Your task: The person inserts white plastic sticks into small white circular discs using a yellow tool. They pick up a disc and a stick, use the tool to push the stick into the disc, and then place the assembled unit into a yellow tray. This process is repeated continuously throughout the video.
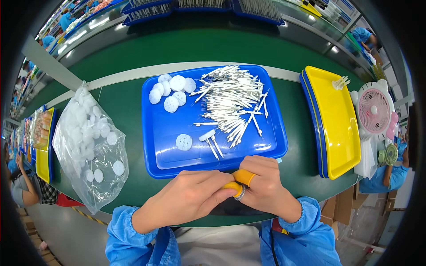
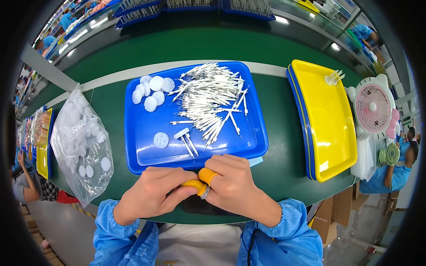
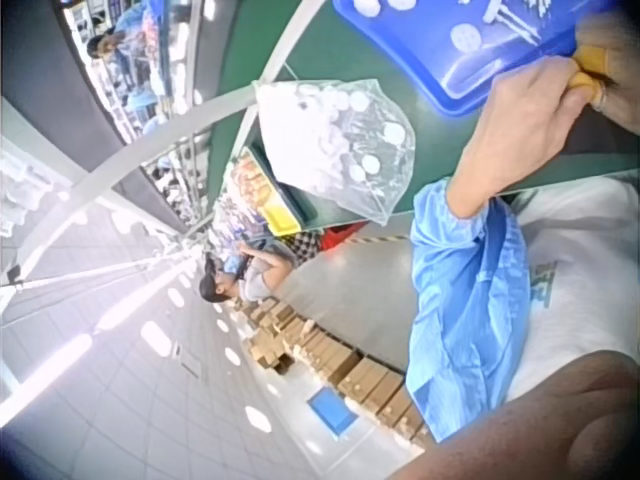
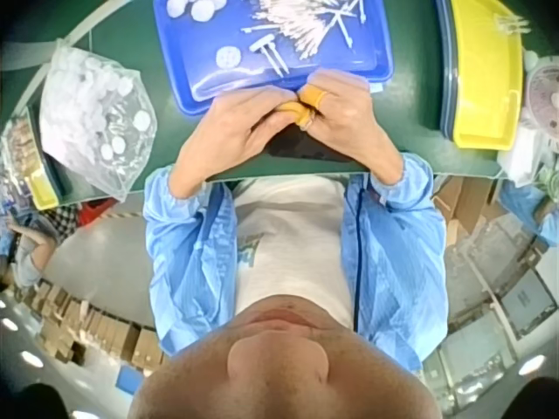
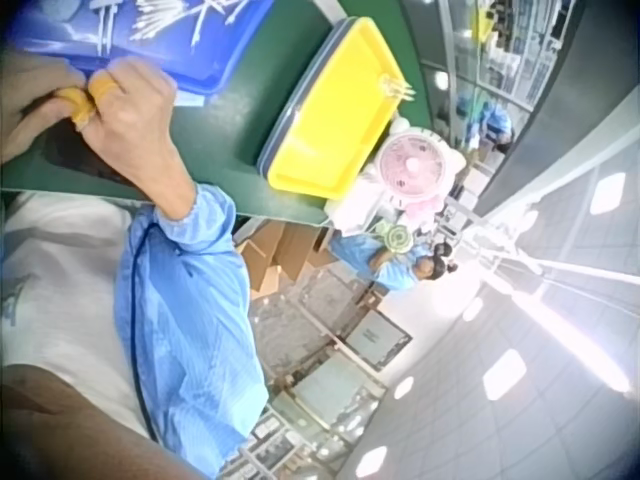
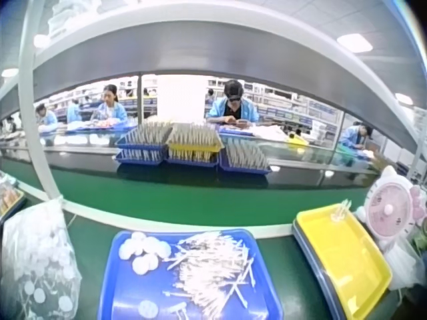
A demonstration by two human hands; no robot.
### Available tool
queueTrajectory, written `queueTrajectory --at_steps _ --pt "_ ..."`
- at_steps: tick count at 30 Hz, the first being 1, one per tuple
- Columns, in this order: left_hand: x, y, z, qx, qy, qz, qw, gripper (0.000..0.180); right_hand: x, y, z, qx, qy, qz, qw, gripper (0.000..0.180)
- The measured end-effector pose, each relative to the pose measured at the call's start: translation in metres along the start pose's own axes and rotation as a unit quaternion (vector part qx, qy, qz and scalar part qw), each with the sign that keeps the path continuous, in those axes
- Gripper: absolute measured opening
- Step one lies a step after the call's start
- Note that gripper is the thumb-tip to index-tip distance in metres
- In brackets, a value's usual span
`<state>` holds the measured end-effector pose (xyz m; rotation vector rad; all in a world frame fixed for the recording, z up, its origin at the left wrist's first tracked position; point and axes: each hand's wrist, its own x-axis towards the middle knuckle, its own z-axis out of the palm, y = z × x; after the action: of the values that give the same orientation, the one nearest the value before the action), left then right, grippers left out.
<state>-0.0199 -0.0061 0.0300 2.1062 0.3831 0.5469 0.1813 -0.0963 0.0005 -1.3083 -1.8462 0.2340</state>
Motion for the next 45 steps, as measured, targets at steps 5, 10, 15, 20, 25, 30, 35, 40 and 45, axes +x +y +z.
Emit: queueTrajectory --at_steps 5,10,15,20,25,30,35,40,45 --pt "0.0 -0.003 0.002 -0.074 -0.032 -0.048 0.996 0.024 -0.007 -0.004 -0.008 0.114 -0.083 0.17 0.975 0.023" --pt "0.002 0.008 -0.003 -0.295 -0.059 -0.177 0.937 0.031 -0.012 -0.013 -0.008 0.403 -0.109 0.277 0.865 0.039" --pt "0.002 0.003 0.013 -0.16 0.017 -0.007 0.987 0.021 -0.026 -0.011 -0.001 0.506 -0.164 0.317 0.786 0.066" --pt "0.002 0.003 0.016 0.057 0.043 0.089 0.993 0.016 -0.027 -0.011 0.002 0.455 -0.126 0.304 0.827 0.065" --pt "-0.001 -0.006 0.019 0.084 0.036 0.095 0.991 0.012 -0.022 -0.016 0.01 0.344 -0.05 0.273 0.897 0.044" --pt "0.004 0.003 0.009 -0.051 0.022 0.022 0.998 0.012 -0.021 -0.018 0.004 0.276 -0.044 0.245 0.928 0.027" --pt "0.002 -0.005 0.002 -0.002 -0.019 0.034 0.999 0.013 -0.021 -0.022 0.008 0.305 -0.028 0.269 0.913 0.019" --pt "0.007 -0.021 0.004 0.131 0.16 -0.024 0.978 0.014 0.016 -0.012 -0.022 0.117 -0.009 0.287 0.951 0.008" --pt "0.019 -0.034 0.009 0.229 0.196 -0.135 0.944 0.018 0.018 0.038 -0.037 -0.104 -0.08 0.129 0.983 0.029"
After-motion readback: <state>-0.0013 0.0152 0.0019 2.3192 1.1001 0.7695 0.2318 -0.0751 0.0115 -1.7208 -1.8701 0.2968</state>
